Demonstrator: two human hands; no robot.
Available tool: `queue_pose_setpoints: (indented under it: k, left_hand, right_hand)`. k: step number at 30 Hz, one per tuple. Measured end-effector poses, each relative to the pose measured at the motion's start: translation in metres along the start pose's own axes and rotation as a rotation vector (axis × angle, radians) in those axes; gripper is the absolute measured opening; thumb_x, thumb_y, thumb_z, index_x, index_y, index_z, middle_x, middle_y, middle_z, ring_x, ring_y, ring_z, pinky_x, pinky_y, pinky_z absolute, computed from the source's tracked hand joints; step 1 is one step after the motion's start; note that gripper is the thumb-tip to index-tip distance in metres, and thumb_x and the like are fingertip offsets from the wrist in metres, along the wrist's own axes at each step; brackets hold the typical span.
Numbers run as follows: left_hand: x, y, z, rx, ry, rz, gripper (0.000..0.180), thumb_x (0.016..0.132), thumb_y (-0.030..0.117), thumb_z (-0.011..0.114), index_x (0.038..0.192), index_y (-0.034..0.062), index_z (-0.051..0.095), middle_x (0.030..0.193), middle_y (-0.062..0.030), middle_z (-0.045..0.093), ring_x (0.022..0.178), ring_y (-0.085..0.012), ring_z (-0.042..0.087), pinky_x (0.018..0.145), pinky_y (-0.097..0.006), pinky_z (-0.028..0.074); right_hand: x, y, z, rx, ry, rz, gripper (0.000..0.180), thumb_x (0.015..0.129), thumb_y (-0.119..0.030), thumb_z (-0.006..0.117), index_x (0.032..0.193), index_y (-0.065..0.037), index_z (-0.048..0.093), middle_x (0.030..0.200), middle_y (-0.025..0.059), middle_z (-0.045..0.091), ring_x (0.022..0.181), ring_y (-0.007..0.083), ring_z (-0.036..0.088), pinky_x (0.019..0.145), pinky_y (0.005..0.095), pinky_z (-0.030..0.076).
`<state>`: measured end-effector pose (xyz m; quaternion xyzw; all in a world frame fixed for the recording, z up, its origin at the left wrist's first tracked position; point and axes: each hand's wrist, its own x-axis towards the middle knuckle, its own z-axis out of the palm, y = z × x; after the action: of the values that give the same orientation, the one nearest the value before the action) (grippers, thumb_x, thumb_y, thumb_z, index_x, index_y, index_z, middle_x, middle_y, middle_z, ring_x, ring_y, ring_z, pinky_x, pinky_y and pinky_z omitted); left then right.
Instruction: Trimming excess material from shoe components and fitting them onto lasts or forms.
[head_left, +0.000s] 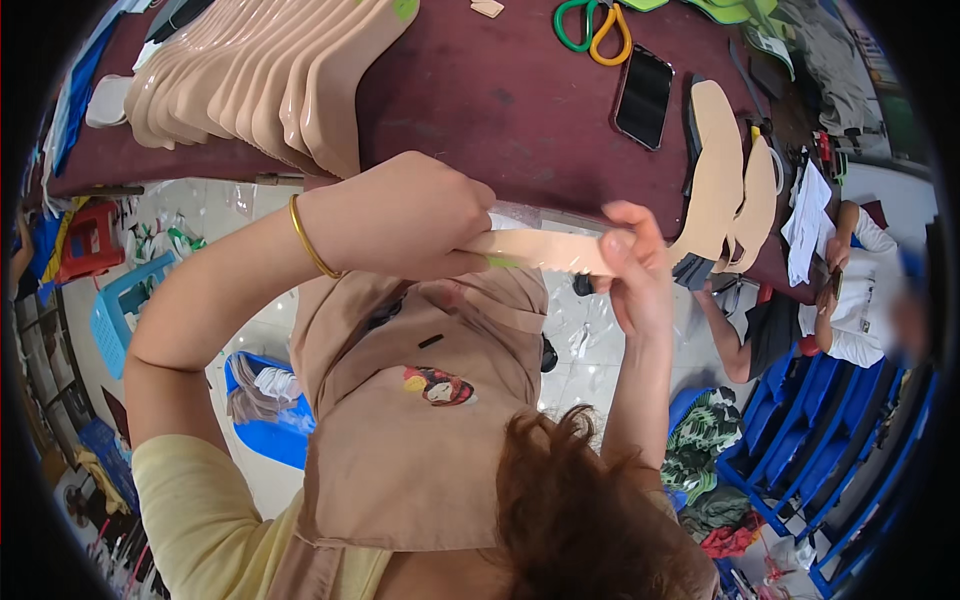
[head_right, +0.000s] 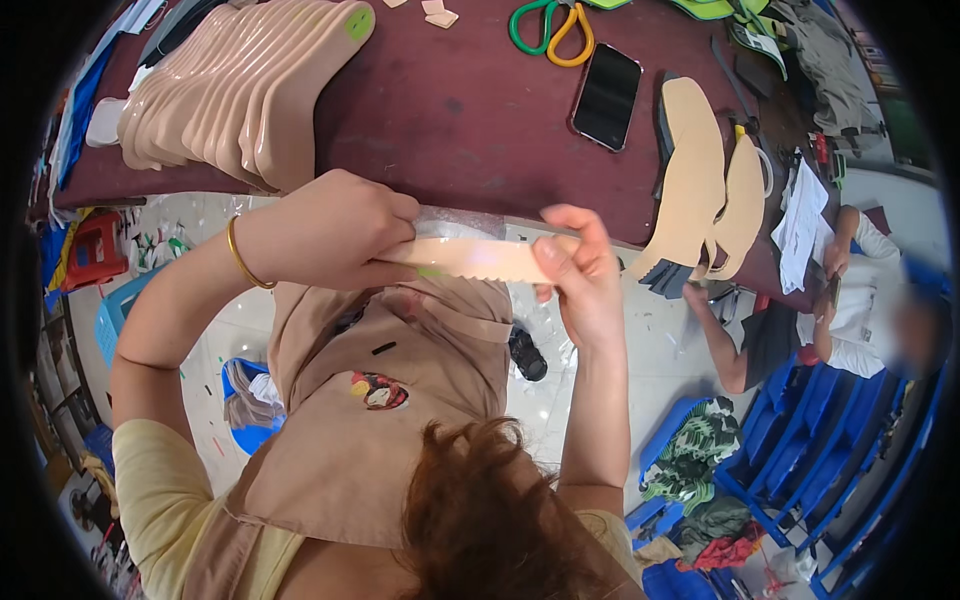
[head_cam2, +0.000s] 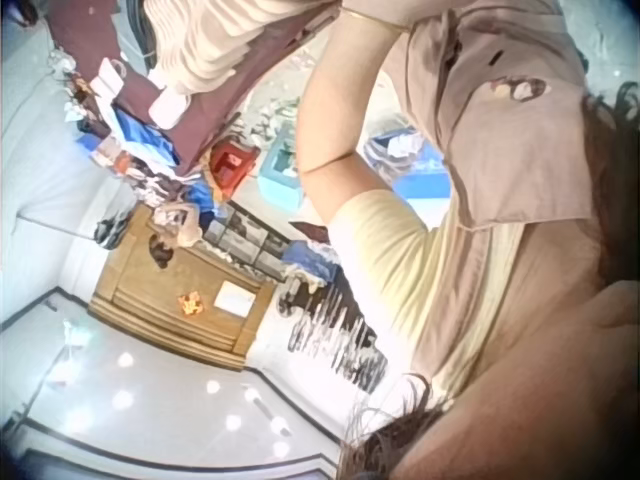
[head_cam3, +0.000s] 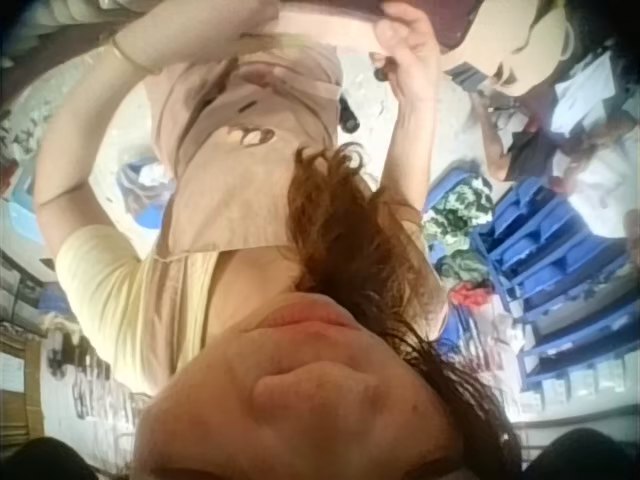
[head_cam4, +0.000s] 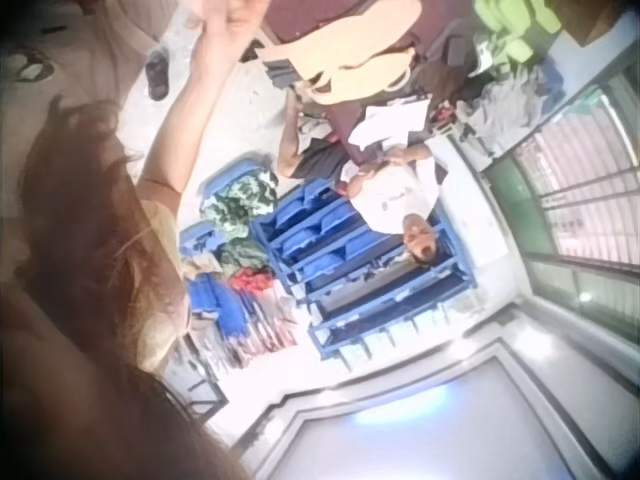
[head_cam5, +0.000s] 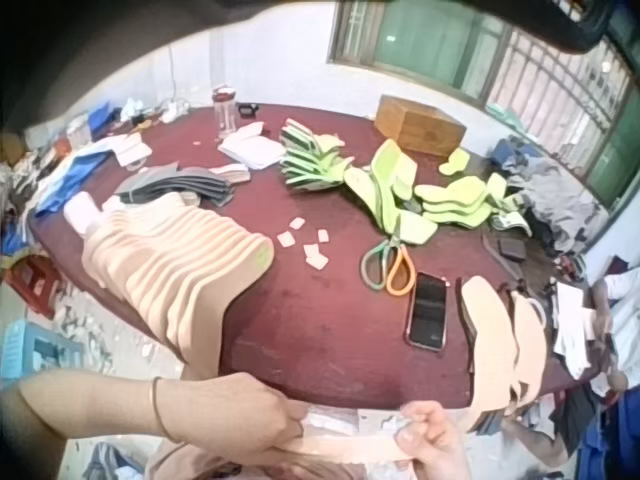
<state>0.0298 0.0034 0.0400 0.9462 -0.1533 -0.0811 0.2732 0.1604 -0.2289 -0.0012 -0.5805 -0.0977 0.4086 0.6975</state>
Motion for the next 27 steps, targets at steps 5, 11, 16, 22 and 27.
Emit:
queue_pose_setpoints:
  k: [5, 11, 16, 22, 27]
  left_hand:
    - [-0.008, -0.005, 0.007, 0.116, -0.047, -0.012, 0.025, 0.074, 0.028, 0.065, 0.064, 0.0053, 0.06, 0.07, -0.0058, 0.052, 0.068, -0.0239, 0.058, 0.059, -0.035, 0.049]
    - [-0.01, -0.001, 0.009, 0.159, -0.105, -0.024, 0.022, 0.072, 0.026, 0.066, 0.065, 0.006, 0.062, 0.072, -0.0051, 0.054, 0.069, -0.0229, 0.059, 0.058, -0.035, 0.049]
    - [-0.016, -0.002, 0.006, 0.172, -0.087, -0.062, 0.022, 0.07, 0.025, 0.066, 0.063, 0.0053, 0.062, 0.071, -0.0057, 0.054, 0.067, -0.0239, 0.059, 0.058, -0.035, 0.049]
    - [-0.011, -0.008, 0.014, 0.215, -0.172, -0.083, 0.022, 0.069, 0.026, 0.066, 0.061, 0.0049, 0.062, 0.07, -0.0075, 0.055, 0.065, -0.0267, 0.06, 0.057, -0.037, 0.049]
    - [-0.008, -0.007, 0.012, 0.101, -0.201, -0.096, 0.025, 0.071, 0.028, 0.066, 0.063, 0.0043, 0.062, 0.07, -0.0085, 0.055, 0.065, -0.0289, 0.059, 0.057, -0.038, 0.048]
  right_hand:
    - [-0.005, 0.003, -0.022, -0.133, -0.254, 0.304, 0.017, 0.084, -0.015, 0.066, 0.082, 0.002, 0.062, 0.073, 0.0095, 0.065, 0.062, 0.0137, 0.063, 0.055, 0.0256, 0.051]
    - [0.001, -0.005, -0.032, -0.381, -0.287, 0.304, 0.016, 0.083, -0.014, 0.067, 0.077, -0.001, 0.059, 0.07, 0.009, 0.065, 0.059, 0.0137, 0.063, 0.052, 0.025, 0.051]
    - [0.004, 0.009, -0.041, -0.131, -0.02, 0.17, 0.017, 0.082, -0.015, 0.068, 0.075, -0.002, 0.059, 0.067, 0.0076, 0.065, 0.055, 0.0149, 0.062, 0.051, 0.0246, 0.049]
    - [0.012, 0.036, -0.026, -1.08, 0.073, -0.054, 0.025, 0.081, -0.021, 0.069, 0.094, -0.001, 0.062, 0.075, 0.0065, 0.066, 0.066, 0.0218, 0.063, 0.065, 0.0328, 0.049]
    - [0.013, 0.012, 0.052, -0.752, -0.431, -0.284, 0.057, 0.076, -0.013, 0.074, 0.125, -0.005, 0.047, 0.083, 0.0032, 0.065, 0.08, 0.0098, 0.058, 0.073, 0.0259, 0.046]
